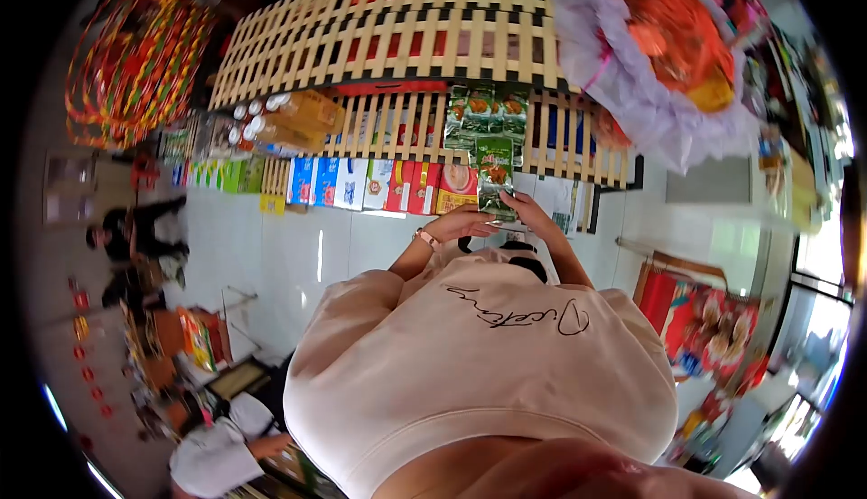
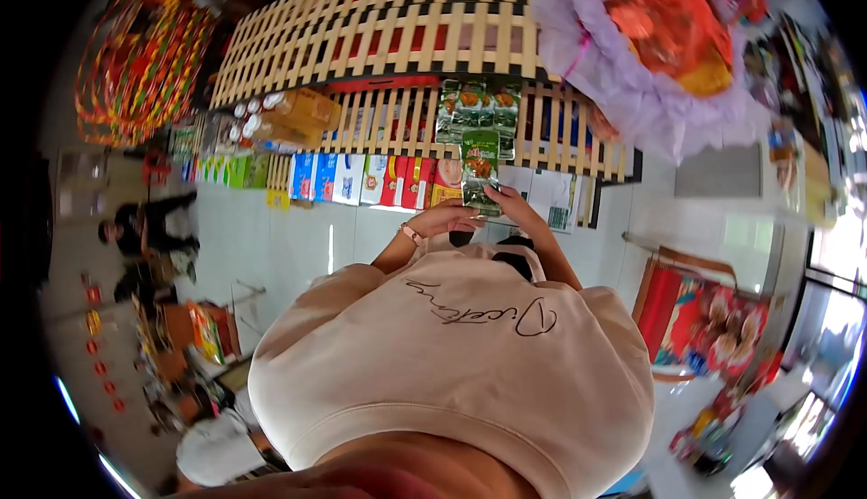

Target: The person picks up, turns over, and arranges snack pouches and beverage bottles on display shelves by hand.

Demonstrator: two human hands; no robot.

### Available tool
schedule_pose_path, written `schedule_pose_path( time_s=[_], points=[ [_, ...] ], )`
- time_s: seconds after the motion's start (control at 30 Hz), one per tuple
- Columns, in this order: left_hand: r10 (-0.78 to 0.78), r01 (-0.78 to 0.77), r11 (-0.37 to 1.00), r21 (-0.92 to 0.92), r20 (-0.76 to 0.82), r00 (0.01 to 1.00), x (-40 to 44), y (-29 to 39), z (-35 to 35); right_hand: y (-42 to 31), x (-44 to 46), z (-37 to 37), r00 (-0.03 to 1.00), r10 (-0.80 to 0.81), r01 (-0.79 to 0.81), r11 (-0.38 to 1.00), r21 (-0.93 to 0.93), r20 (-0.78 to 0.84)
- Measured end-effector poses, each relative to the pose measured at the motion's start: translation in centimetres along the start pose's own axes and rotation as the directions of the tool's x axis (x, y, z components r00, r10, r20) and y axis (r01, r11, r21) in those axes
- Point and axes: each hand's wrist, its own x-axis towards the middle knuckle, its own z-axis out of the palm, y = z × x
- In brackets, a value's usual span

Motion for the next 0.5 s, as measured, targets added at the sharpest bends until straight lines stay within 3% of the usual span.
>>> schedule_pose_path(
  time_s=[0.1, 0.13, 0.2, 0.23, 0.27, 0.37, 0.47, 0.5],
  points=[
    [0.110, -0.118, 0.970, -0.213, -0.046, 0.993, 0.7, -1.7, 0.6, 0.1, 1.0, -1.1, 0.992, 0.019, 0.000, 0.989, -0.149, 0.122],
    [0.230, -0.258, 0.936, -0.238, -0.138, 0.963, -0.2, -0.8, 2.8, -0.2, 1.4, -0.7, 0.992, 0.000, 0.023, 0.983, -0.184, 0.123],
    [0.352, -0.420, 0.892, -0.166, -0.329, 0.876, -0.7, -0.4, 3.5, -3.3, 0.4, 1.0, 0.978, 0.073, -0.028, 0.975, -0.223, 0.196],
    [0.315, -0.378, 0.918, -0.118, -0.358, 0.879, -1.2, -0.7, 2.6, -6.3, -0.9, 2.5, 0.969, 0.075, -0.004, 0.958, -0.286, 0.237],
    [0.367, -0.452, 0.883, -0.127, -0.411, 0.834, -1.8, -0.7, 3.1, -8.1, -1.3, 3.7, 0.957, 0.072, 0.034, 0.936, -0.351, 0.283],
    [0.519, -0.666, 0.742, -0.077, -0.563, 0.643, -4.8, 0.8, 5.6, -8.5, 0.1, 6.4, 0.895, -0.040, 0.156, 0.961, -0.227, 0.445],
    [0.597, -0.768, 0.638, -0.050, -0.598, 0.535, -8.0, 0.2, 5.4, -9.7, -0.3, 10.2, 0.851, -0.084, 0.256, 0.929, -0.269, 0.519],
    [0.612, -0.789, 0.615, -0.020, -0.618, 0.493, -9.2, -0.1, 5.4, -9.3, 1.4, 10.1, 0.849, -0.155, 0.496, 0.564, -0.661, 0.505]
  ],
)
